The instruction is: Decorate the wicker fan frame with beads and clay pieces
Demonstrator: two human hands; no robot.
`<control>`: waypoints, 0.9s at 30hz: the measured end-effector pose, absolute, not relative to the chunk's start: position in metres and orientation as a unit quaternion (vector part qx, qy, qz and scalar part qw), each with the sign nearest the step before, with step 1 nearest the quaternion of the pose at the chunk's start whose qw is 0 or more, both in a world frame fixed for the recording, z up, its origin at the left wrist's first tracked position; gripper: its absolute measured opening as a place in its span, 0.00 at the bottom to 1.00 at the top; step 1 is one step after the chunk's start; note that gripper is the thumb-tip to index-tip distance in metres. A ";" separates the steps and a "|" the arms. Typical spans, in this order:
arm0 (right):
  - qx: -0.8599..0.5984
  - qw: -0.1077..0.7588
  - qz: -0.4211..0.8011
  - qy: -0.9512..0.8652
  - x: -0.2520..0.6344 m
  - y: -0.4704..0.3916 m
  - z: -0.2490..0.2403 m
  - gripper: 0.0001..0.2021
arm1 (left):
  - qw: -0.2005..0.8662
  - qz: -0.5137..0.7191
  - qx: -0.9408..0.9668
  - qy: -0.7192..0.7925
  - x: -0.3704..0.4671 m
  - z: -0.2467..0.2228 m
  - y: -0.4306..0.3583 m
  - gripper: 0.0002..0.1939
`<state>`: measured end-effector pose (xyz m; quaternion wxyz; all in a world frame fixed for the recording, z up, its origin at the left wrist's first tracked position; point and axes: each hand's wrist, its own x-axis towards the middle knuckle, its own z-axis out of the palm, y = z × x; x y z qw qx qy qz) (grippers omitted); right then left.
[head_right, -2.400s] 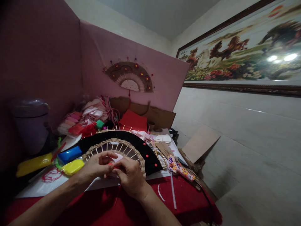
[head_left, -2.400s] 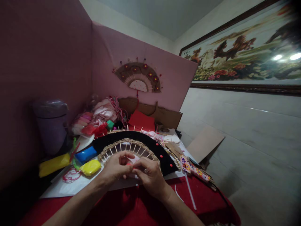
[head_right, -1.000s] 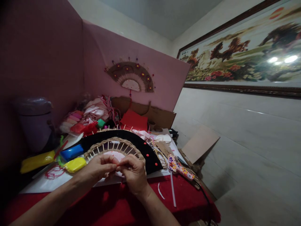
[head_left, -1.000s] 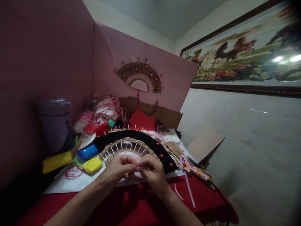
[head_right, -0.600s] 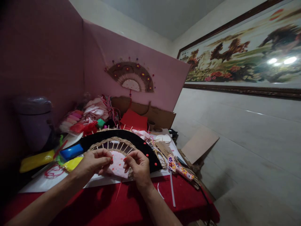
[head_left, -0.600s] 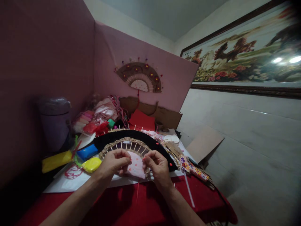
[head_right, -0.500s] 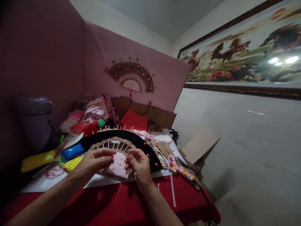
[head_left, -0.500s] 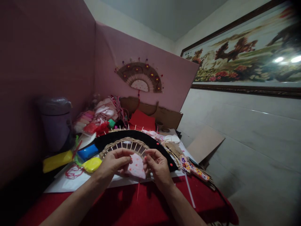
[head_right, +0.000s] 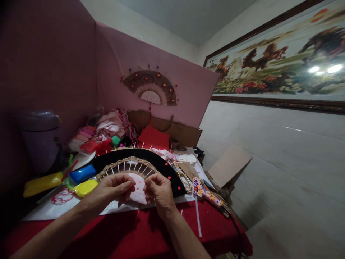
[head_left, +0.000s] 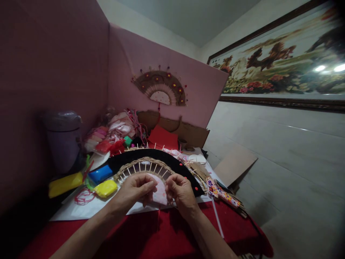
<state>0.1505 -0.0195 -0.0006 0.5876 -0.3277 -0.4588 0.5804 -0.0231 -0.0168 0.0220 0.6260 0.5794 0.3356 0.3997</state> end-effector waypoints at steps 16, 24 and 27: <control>-0.375 0.576 0.423 -0.590 0.139 -0.034 0.000 0.06 | 0.642 0.418 0.570 0.296 -0.021 0.017 -0.015 0.24; -0.367 0.578 0.481 -0.547 0.141 -0.030 -0.003 0.14 | 0.635 0.433 0.565 0.299 -0.021 0.020 -0.017 0.18; -0.355 0.590 0.492 -0.533 0.141 -0.028 -0.004 0.15 | 0.633 0.435 0.563 0.305 -0.021 0.020 -0.016 0.18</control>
